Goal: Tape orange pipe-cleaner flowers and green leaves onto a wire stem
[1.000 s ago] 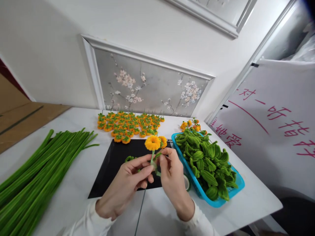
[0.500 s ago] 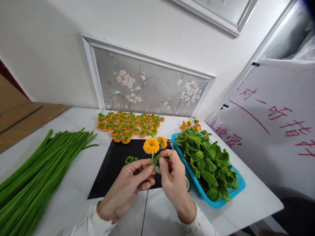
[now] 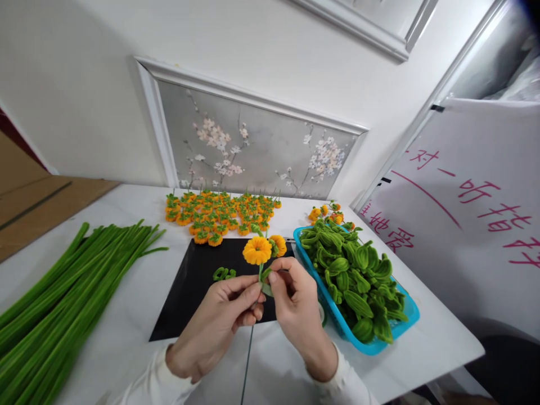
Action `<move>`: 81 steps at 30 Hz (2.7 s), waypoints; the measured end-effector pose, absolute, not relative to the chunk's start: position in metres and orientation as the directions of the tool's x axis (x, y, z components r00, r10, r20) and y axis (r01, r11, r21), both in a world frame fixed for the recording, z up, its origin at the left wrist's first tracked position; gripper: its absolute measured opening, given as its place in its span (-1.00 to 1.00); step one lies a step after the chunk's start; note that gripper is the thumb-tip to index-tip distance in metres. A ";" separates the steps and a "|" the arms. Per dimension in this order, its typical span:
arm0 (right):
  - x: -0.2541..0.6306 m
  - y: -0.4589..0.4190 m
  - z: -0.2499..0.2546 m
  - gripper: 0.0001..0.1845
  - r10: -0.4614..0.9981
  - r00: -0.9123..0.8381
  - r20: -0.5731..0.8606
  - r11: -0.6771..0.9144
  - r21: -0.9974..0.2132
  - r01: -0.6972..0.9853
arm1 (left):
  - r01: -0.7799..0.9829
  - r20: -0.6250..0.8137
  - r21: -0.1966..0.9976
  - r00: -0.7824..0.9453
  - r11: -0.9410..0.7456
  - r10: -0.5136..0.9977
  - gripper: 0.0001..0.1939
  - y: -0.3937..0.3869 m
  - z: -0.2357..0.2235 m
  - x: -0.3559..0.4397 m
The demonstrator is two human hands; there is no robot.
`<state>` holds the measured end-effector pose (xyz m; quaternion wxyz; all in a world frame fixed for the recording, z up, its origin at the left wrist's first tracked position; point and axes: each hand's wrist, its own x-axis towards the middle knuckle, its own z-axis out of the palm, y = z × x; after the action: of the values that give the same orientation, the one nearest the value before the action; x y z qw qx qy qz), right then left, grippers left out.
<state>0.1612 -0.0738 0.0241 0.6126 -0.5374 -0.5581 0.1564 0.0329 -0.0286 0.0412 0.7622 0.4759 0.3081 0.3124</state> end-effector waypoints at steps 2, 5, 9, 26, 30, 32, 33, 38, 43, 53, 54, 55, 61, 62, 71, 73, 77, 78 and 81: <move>0.160 -0.074 0.024 -0.94 0.784 0.331 0.525 0.383 -0.829 0.407 | -0.177 -0.167 0.922 0.622 0.345 0.765 -0.81 -0.028 0.040 0.033; 0.158 -0.075 0.025 -0.93 0.757 0.341 0.558 0.405 -0.810 0.425 | -0.191 -0.153 0.917 0.643 0.350 0.751 -0.79 -0.028 0.038 0.032; 0.157 -0.076 0.026 -0.92 0.728 0.327 0.603 0.433 -0.774 0.462 | -0.235 -0.136 0.895 0.668 0.380 0.732 -0.78 -0.027 0.036 0.031; 0.166 -0.080 0.036 -0.84 0.933 0.197 0.300 0.239 -0.928 0.285 | -0.233 -0.130 0.912 0.618 0.339 0.776 -0.80 -0.027 0.040 0.030; 0.170 -0.080 0.040 -0.82 0.962 0.166 0.215 0.186 -0.967 0.176 | -0.207 -0.134 0.926 0.602 0.316 0.787 -0.81 -0.028 0.040 0.030; 0.170 -0.079 0.041 -0.81 0.962 0.174 0.210 0.185 -0.971 0.150 | -0.206 -0.123 0.929 0.609 0.307 0.784 -0.79 -0.029 0.039 0.030; 0.170 -0.079 0.042 -0.81 0.962 0.180 0.207 0.184 -0.974 0.133 | -0.208 -0.117 0.930 0.616 0.304 0.779 -0.79 -0.029 0.040 0.030; 0.164 -0.077 0.046 -0.81 0.965 0.195 0.176 0.179 -0.984 0.004 | -0.239 -0.096 0.918 0.641 0.316 0.761 -0.77 -0.030 0.041 0.030; 0.163 -0.076 0.047 -0.86 0.976 0.182 0.122 0.156 -0.970 -0.188 | -0.255 -0.086 0.909 0.656 0.328 0.749 -0.75 -0.031 0.039 0.029; 0.167 -0.074 0.040 -0.89 0.994 0.106 0.022 0.057 -0.937 -0.343 | -0.282 -0.105 0.874 0.685 0.395 0.721 -0.75 -0.034 0.037 0.026; 0.166 -0.074 0.039 -0.89 0.993 0.112 0.037 0.073 -0.935 -0.346 | -0.287 -0.103 0.874 0.678 0.392 0.727 -0.74 -0.034 0.037 0.027; 0.166 -0.073 0.039 -0.88 0.992 0.113 0.054 0.090 -0.934 -0.346 | -0.294 -0.099 0.875 0.670 0.385 0.736 -0.75 -0.034 0.038 0.027; 0.165 -0.070 0.040 -0.88 0.977 0.198 0.080 0.144 -0.932 -0.334 | -0.191 -0.047 0.964 0.559 0.183 0.828 -0.84 -0.038 0.044 0.033; 0.165 -0.070 0.041 -0.87 0.974 0.212 0.080 0.149 -0.931 -0.332 | -0.142 -0.043 0.979 0.542 0.143 0.839 -0.84 -0.038 0.044 0.034; 0.167 -0.066 0.039 -0.77 0.990 0.138 0.025 0.082 -0.902 -0.423 | -0.116 0.006 0.990 0.599 0.079 0.801 -0.66 -0.044 0.042 0.032; 0.167 -0.066 0.037 -0.76 0.998 0.061 0.005 0.033 -0.888 -0.458 | -0.155 0.019 0.984 0.599 0.092 0.801 -0.65 -0.045 0.041 0.031; 0.168 -0.066 0.036 -0.73 0.999 -0.008 0.039 0.031 -0.894 -0.447 | -0.187 0.016 0.975 0.592 0.117 0.806 -0.64 -0.046 0.042 0.032; 0.168 -0.067 0.037 -0.74 0.998 0.010 0.061 0.060 -0.906 -0.419 | -0.189 0.006 0.973 0.590 0.131 0.807 -0.65 -0.047 0.043 0.032; 0.167 -0.068 0.039 -0.77 0.985 0.100 0.143 0.167 -0.941 -0.295 | -0.200 -0.015 0.967 0.583 0.161 0.812 -0.65 -0.047 0.043 0.034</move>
<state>0.1675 -0.0682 0.0389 0.6273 -0.3955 -0.4356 0.5102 0.0341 -0.0472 0.0429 0.7072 0.5399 0.2837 0.3577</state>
